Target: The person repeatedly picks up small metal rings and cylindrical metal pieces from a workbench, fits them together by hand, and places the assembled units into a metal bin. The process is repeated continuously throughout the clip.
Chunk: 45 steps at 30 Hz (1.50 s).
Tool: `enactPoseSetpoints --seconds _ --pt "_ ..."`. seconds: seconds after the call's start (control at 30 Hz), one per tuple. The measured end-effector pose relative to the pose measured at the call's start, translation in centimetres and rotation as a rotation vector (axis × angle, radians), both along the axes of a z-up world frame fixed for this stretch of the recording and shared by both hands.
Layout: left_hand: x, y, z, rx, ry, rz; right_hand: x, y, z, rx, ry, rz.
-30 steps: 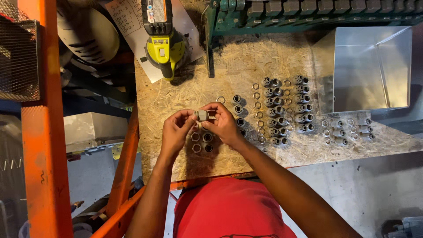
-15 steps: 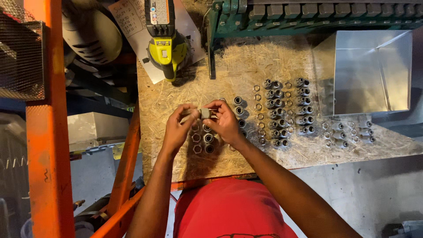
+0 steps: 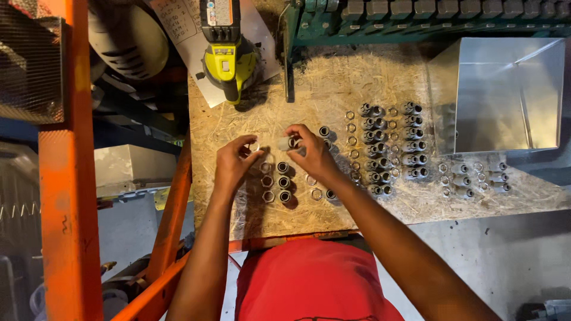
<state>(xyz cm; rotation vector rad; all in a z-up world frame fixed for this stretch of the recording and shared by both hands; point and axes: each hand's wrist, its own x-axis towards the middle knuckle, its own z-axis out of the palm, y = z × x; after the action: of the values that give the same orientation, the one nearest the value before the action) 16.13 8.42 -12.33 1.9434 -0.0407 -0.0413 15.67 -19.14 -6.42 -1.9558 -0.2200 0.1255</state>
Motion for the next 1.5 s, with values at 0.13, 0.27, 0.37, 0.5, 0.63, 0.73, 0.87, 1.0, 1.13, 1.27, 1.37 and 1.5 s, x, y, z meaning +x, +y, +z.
enactPoseSetpoints --seconds 0.13,0.27,0.37,0.5,0.63,0.73,0.87,1.0,1.13,1.27,1.37,1.5 --pt "1.2 -0.5 -5.1 0.257 -0.048 -0.121 2.3 -0.9 -0.9 -0.228 -0.112 0.153" --pt "0.8 -0.8 -5.2 0.356 -0.145 -0.183 3.1 -0.8 -3.4 -0.215 -0.188 0.335" --pt "0.5 -0.7 -4.8 0.285 -0.171 -0.176 2.9 -0.5 -4.0 -0.204 -0.196 0.379" --pt "0.3 -0.5 -4.5 0.286 -0.138 -0.176 3.4 -0.6 -4.4 -0.187 -0.208 0.365" --pt "0.5 -0.9 -4.5 0.281 -0.118 -0.138 3.3 -0.5 -5.1 -0.216 -0.156 0.394" --pt "0.6 -0.5 -5.5 0.272 -0.121 -0.150 3.0 -0.6 -5.2 -0.212 -0.152 0.408" --pt "0.5 -0.3 -3.9 0.285 -0.111 -0.197 3.2 -0.6 -6.2 -0.201 -0.184 0.438" --pt "0.3 -0.2 -3.8 0.281 -0.089 -0.215 3.3 -0.6 -6.0 -0.214 -0.184 0.456" --pt "0.3 0.0 -4.6 0.300 -0.095 -0.225 3.1 -0.6 -6.1 -0.187 -0.179 0.441" --pt "0.2 -0.1 -4.7 0.318 -0.105 -0.232 3.0 -0.8 -6.4 -0.175 -0.193 0.437" --pt "0.2 -0.2 -4.7 0.348 -0.101 -0.237 2.5 -1.0 -6.0 -0.177 -0.193 0.422" --pt "0.0 -0.3 -4.2 0.350 -0.093 -0.235 1.4 -2.0 -5.0 -0.156 -0.165 0.371"
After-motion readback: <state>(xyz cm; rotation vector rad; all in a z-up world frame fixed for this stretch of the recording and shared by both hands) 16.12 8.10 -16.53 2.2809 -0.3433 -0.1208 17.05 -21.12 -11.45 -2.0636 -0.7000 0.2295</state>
